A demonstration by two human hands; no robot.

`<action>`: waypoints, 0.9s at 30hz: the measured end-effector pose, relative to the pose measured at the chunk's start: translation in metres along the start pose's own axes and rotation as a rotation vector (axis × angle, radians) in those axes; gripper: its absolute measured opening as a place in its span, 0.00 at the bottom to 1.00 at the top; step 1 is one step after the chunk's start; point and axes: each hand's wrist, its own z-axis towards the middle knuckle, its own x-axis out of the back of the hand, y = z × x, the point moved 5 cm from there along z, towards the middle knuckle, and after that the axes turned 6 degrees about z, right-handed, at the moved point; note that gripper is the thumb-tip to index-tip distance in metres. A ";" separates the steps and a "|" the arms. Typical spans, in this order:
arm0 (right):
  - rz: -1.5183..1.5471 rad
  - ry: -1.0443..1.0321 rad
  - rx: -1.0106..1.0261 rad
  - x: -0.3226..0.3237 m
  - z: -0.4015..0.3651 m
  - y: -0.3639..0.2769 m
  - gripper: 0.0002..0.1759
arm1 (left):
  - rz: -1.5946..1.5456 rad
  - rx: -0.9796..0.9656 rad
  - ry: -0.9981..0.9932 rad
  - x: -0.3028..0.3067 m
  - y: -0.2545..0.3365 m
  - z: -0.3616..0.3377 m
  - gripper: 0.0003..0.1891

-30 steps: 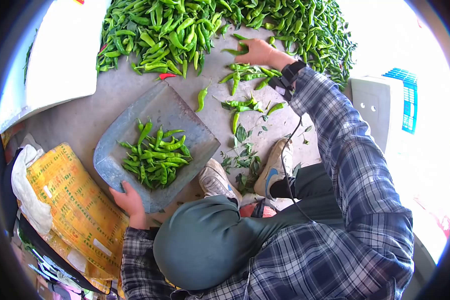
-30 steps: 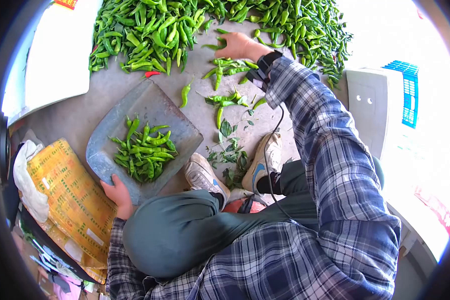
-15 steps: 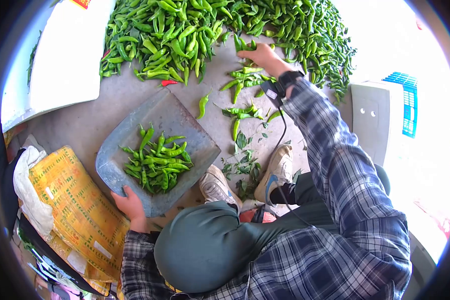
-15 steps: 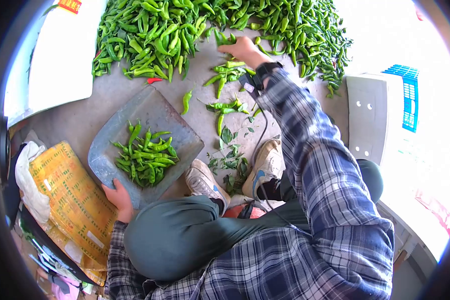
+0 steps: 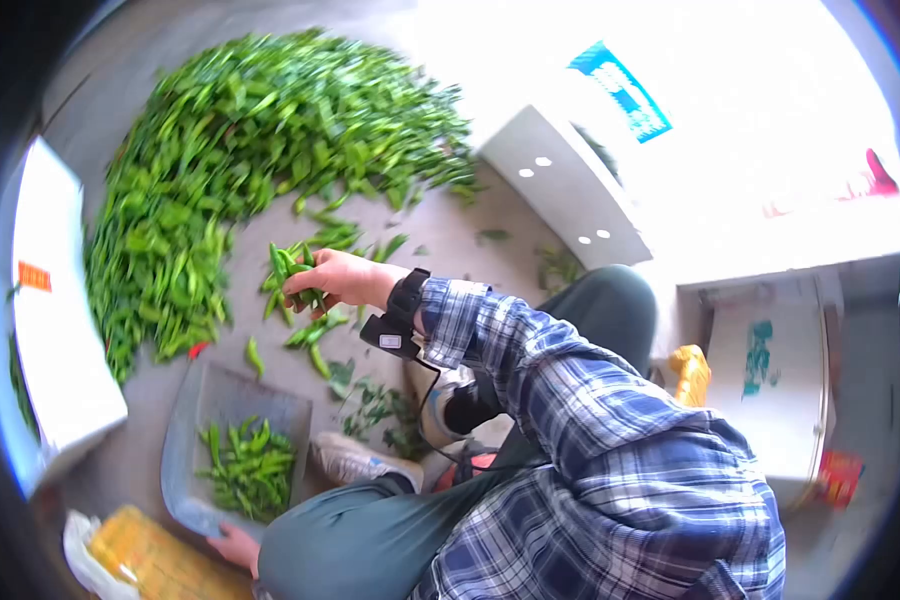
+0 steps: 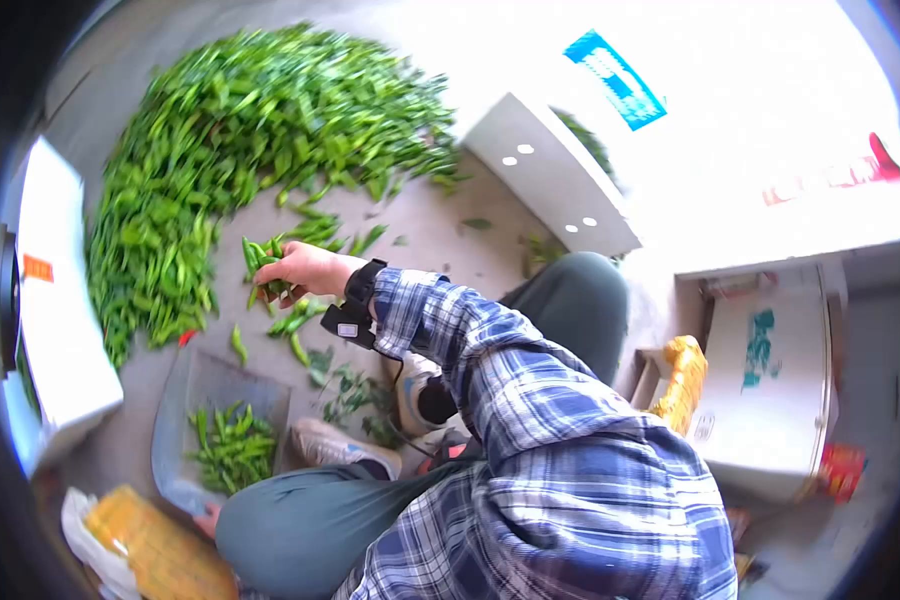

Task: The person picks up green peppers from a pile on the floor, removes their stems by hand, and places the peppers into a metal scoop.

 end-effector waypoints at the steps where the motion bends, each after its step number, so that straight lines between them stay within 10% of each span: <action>1: -0.085 0.116 0.039 0.017 -0.017 -0.016 0.14 | -0.033 -0.003 0.004 0.007 0.013 -0.003 0.24; 5: -0.691 0.466 0.231 0.113 -0.098 -0.098 0.19 | -0.093 -0.022 -0.138 -0.014 0.061 0.012 0.23; 6: -0.568 0.373 0.586 0.153 -0.136 -0.105 0.25 | -0.082 0.012 -0.178 -0.015 0.059 0.011 0.23; 7: -0.304 0.912 0.405 0.146 -0.195 -0.161 0.12 | -0.047 0.075 -0.201 -0.008 0.039 0.008 0.22; 12: -1.250 1.267 0.123 0.475 -0.331 -0.261 0.38 | 0.030 0.078 -0.112 0.018 0.028 -0.001 0.21; 13: -1.357 1.372 -0.298 0.454 -0.349 -0.260 0.42 | 0.045 0.116 -0.109 0.019 0.030 -0.004 0.20; 15: -1.507 1.539 -0.442 0.365 -0.331 -0.254 0.38 | 0.034 0.112 -0.133 0.019 0.033 -0.006 0.21; 16: -1.751 1.478 -0.028 0.408 -0.298 -0.253 0.30 | 0.037 0.102 -0.110 0.020 0.036 -0.005 0.22; 17: -1.895 1.250 0.891 0.381 -0.258 -0.227 0.23 | 0.038 0.087 -0.083 0.021 0.037 -0.006 0.22; 18: -1.620 0.988 0.490 0.351 -0.205 -0.199 0.19 | 0.051 0.094 -0.082 0.021 0.035 -0.006 0.22; 20: -1.282 0.540 0.688 0.281 -0.098 -0.105 0.14 | 0.024 0.105 -0.079 0.022 0.038 -0.007 0.22; 21: -1.482 0.726 0.320 0.173 -0.089 -0.067 0.12 | 0.027 0.106 -0.081 0.023 0.039 -0.007 0.22; 23: -1.529 0.426 0.027 0.084 -0.035 0.001 0.12 | 0.025 0.092 -0.085 0.026 0.043 -0.009 0.22; 27: -1.397 0.442 0.238 0.055 0.039 0.108 0.13 | -0.020 0.089 -0.109 0.028 0.048 -0.011 0.21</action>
